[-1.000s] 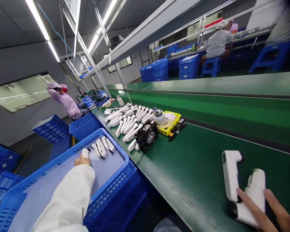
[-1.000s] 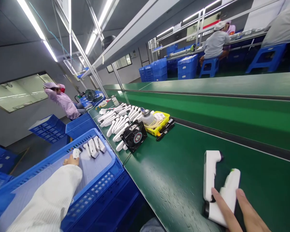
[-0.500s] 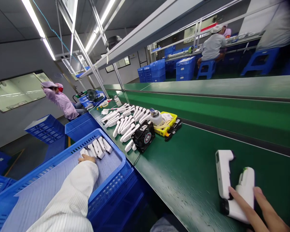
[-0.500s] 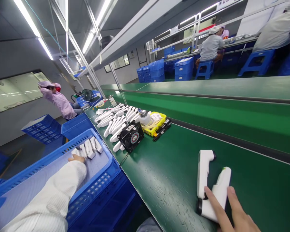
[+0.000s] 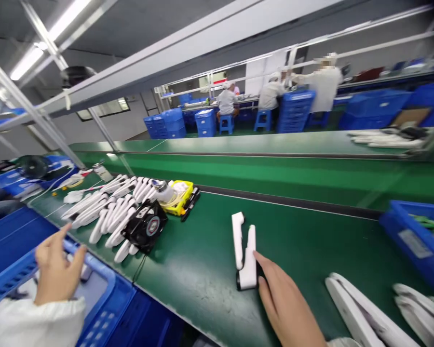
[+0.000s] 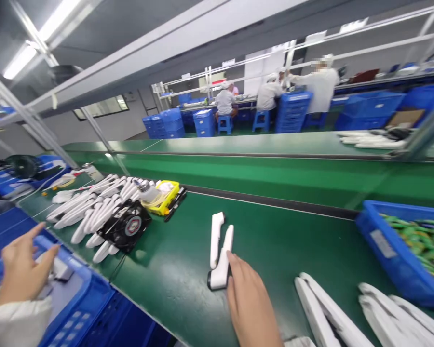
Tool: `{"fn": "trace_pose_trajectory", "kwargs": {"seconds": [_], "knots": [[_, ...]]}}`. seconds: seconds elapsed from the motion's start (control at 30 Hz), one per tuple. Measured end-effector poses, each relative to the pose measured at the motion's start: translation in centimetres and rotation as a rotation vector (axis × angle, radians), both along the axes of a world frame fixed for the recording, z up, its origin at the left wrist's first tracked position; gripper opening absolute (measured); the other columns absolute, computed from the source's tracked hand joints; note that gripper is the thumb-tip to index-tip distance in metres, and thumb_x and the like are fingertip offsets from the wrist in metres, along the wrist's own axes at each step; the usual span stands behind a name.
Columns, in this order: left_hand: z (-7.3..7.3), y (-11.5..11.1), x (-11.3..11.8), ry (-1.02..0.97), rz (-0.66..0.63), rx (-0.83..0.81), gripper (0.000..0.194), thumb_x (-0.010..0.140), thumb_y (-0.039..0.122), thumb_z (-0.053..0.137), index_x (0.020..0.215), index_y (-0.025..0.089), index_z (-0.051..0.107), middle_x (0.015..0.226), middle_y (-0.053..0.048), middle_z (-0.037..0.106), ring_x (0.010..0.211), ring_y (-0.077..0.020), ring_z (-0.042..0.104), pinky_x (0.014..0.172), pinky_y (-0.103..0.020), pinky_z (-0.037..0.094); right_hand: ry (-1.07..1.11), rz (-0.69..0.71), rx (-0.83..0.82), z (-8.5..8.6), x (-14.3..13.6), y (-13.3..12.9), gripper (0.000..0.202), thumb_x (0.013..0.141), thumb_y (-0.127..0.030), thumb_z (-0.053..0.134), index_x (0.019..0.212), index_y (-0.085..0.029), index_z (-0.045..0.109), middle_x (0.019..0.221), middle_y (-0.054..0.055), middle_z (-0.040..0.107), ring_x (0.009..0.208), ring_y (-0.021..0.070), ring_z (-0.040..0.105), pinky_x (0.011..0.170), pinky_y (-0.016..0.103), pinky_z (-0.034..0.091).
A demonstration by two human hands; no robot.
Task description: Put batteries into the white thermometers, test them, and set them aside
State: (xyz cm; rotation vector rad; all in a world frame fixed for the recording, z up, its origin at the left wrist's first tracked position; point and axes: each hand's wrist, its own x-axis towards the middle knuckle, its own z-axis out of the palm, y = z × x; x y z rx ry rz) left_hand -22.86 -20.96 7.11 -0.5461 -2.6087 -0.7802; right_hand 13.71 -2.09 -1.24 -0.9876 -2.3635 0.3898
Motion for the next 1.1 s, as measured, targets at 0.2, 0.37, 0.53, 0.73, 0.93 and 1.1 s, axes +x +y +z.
{"fn": "trace_pose_trajectory", "kwargs": {"seconds": [0.2, 0.37, 0.53, 0.73, 0.93, 1.1], "knots": [[-3.5, 9.3, 17.4, -0.235, -1.013, -0.122, 0.052, 0.087, 0.029, 0.041, 0.138, 0.032, 0.035, 0.149, -0.002, 0.028, 0.137, -0.0225, 0.026, 0.110, -0.041, 0.028, 0.056, 0.000, -0.053, 0.1, -0.2, -0.2, 0.038, 0.092, -0.018, 0.029, 0.123, -0.017, 0.049, 0.119, 0.009, 0.061, 0.109, 0.0230, 0.058, 0.089, 0.039, 0.053], [-6.1, 14.1, 23.5, -0.425, -1.103, -0.296, 0.078, 0.074, 0.025, 0.056, 0.145, 0.022, 0.023, 0.155, -0.011, 0.006, 0.141, -0.0290, 0.010, 0.110, -0.047, 0.023, 0.075, 0.056, -0.071, -0.6, -0.1, 0.2, 0.047, 0.083, -0.006, 0.030, 0.123, -0.018, 0.051, 0.123, 0.009, 0.059, 0.117, 0.0237, 0.053, 0.094, 0.043, 0.049], [-6.5, 15.1, 22.3, -0.363, -1.026, -0.335, 0.072, 0.074, 0.008, 0.041, 0.143, 0.016, 0.027, 0.149, -0.015, 0.025, 0.138, -0.0254, 0.022, 0.109, -0.041, 0.026, 0.050, 0.017, -0.096, -0.4, -0.1, 0.1, 0.043, 0.087, -0.008, 0.027, 0.120, -0.014, 0.053, 0.123, 0.011, 0.059, 0.117, 0.0232, 0.052, 0.094, 0.042, 0.049], [-6.7, 15.6, 22.4, -0.264, -1.035, -0.319, 0.069, 0.076, 0.007, 0.039, 0.143, 0.023, 0.029, 0.127, -0.014, 0.045, 0.120, -0.0290, 0.041, 0.100, -0.045, 0.034, -0.050, 0.024, -0.035, -0.7, -0.3, 0.1, 0.040, 0.086, -0.011, 0.035, 0.120, -0.016, 0.055, 0.128, 0.011, 0.055, 0.118, 0.0250, 0.051, 0.095, 0.044, 0.048], [-5.8, 15.7, 21.1, -0.408, -1.052, -0.306, 0.067, 0.078, 0.007, 0.037, 0.143, 0.019, 0.029, 0.124, -0.015, 0.046, 0.117, -0.0296, 0.041, 0.099, -0.044, 0.033, -0.124, 0.036, 0.086, -1.4, -0.2, 0.4, 0.037, 0.087, -0.016, 0.037, 0.116, -0.017, 0.060, 0.127, 0.011, 0.055, 0.115, 0.0262, 0.054, 0.089, 0.043, 0.052], [-5.4, 13.9, 18.7, -0.549, -1.047, -0.283, 0.070, 0.074, 0.008, 0.044, 0.142, 0.021, 0.032, 0.129, -0.015, 0.042, 0.120, -0.0324, 0.035, 0.103, -0.047, 0.025, -0.094, 0.096, 0.269, -3.7, -0.2, 1.5, 0.035, 0.088, -0.023, 0.037, 0.105, -0.017, 0.066, 0.121, 0.014, 0.059, 0.105, 0.0286, 0.060, 0.080, 0.043, 0.056]]}}
